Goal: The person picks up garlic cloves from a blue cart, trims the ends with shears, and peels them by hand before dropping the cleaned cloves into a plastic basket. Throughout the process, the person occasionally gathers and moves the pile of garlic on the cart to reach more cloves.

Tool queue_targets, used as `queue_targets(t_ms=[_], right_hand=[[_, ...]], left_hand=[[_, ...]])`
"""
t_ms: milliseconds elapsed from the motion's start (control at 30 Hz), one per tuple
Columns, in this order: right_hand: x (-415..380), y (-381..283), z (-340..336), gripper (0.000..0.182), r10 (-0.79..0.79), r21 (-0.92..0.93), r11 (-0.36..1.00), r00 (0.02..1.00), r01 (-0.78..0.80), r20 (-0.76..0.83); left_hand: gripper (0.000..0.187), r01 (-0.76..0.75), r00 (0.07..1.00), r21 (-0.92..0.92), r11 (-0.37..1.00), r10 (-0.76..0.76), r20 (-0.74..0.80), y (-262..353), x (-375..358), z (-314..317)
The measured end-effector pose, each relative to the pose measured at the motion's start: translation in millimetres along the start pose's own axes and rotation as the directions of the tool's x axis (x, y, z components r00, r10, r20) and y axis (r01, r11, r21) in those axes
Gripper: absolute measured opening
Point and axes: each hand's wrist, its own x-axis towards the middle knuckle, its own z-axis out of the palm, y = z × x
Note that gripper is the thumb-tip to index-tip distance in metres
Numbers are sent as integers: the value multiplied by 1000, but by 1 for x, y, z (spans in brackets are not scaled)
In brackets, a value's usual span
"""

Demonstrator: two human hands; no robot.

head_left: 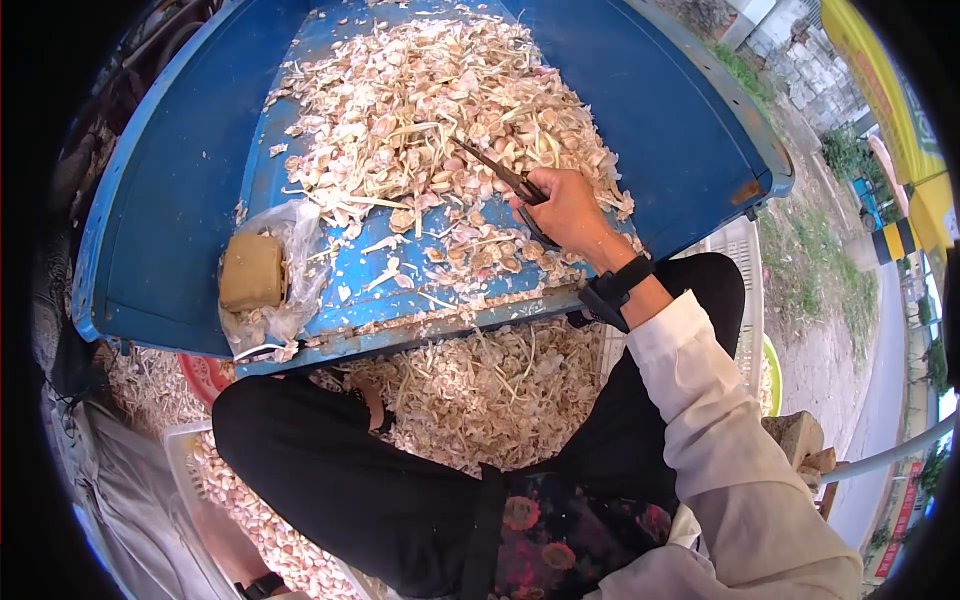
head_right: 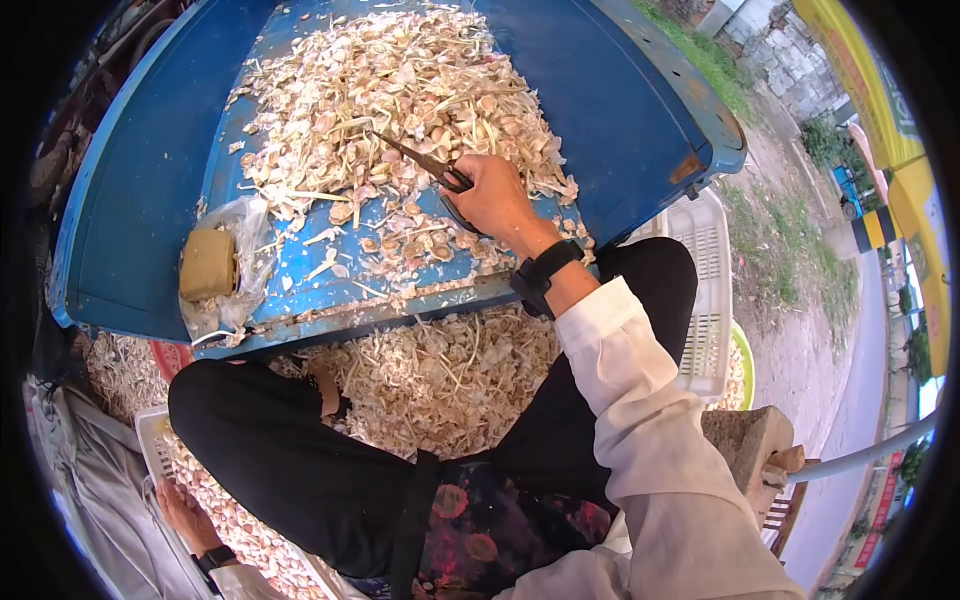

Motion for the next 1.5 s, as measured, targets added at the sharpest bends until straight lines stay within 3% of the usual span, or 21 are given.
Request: queue_targets(t_ms=[33,67,167,233,333,367,400,467,533,567,600,667,800,900,1100,1267,1333,1367,1400,1467,1500], right_hand=[[3,1,5,21,-2,8,1000,1000,2,4],[7,1,11,18,-75,-65,995,996,78,47],[13,-5,25,15,-178,-145,969,971,202,161],[17,-12,28,15,-244,-205,932,936,299,254],[12,-24,27,14,-168,-300,919,942,257,290],[13,-24,25,13,-158,-290,925,941,247,298],[13,-23,23,13,-161,-286,926,943,247,293],[11,-17,18,12,-172,-200,956,961,216,216],[5,-25,13,15,-165,-202,960,975,193,146],[-1,-34,9,17,-192,-109,974,978,199,76],[-9,-45,3,20,-212,-19,977,977,211,-1],[-33,-81,2,24,-204,197,963,976,186,75],[-53,-98,-2,26,-344,223,922,933,316,102],[-22,-57,-17,23,-146,32,988,988,148,-55],[16,16,-4,20,-95,-419,906,994,65,-51],[13,8,-4,16,-22,-335,942,1000,27,17],[-3,2,-2,22,179,349,915,979,-203,102],[-14,-15,-1,22,216,686,675,962,-272,168],[-25,-27,2,22,214,685,675,962,-273,173],[-41,-45,9,22,232,835,320,892,-447,388],[-47,-48,16,22,227,836,320,893,-446,390]], left_hand=[[36,-25,987,350,936,78,-138,-26,-9,-16],[46,-197,969,690,696,244,31,-61,17,-49],[62,-210,970,717,665,233,68,-87,0,-71],[73,-277,943,911,306,268,197,-72,-16,-52],[80,-242,965,939,246,160,207,-9,-36,16],[45,-307,909,938,162,343,238,-2,-38,32],[45,-309,906,937,160,348,240,15,-42,56],[46,-530,660,814,238,718,220,66,-63,112],[42,-460,872,314,831,489,-18,105,-102,178],[39,-360,896,-115,926,377,235,109,-106,194],[35,-86,796,-474,876,346,496,112,-110,212],[40,348,784,-390,853,-36,620,125,-150,302],[40,824,459,-196,531,-424,781,98,-163,394],[37,851,281,-23,525,-417,864,91,-144,416],[27,785,344,-34,618,-390,854,66,-115,430],[24,634,376,6,773,-315,872,58,-132,439],[27,618,384,3,786,-306,871,58,-144,446],[32,574,442,-47,817,-261,858,59,-151,450],[37,524,496,-95,846,-213,842,61,-158,453],[39,498,524,-129,858,-179,832,65,-164,452],[37,443,533,-177,879,-99,840,65,-165,447]])
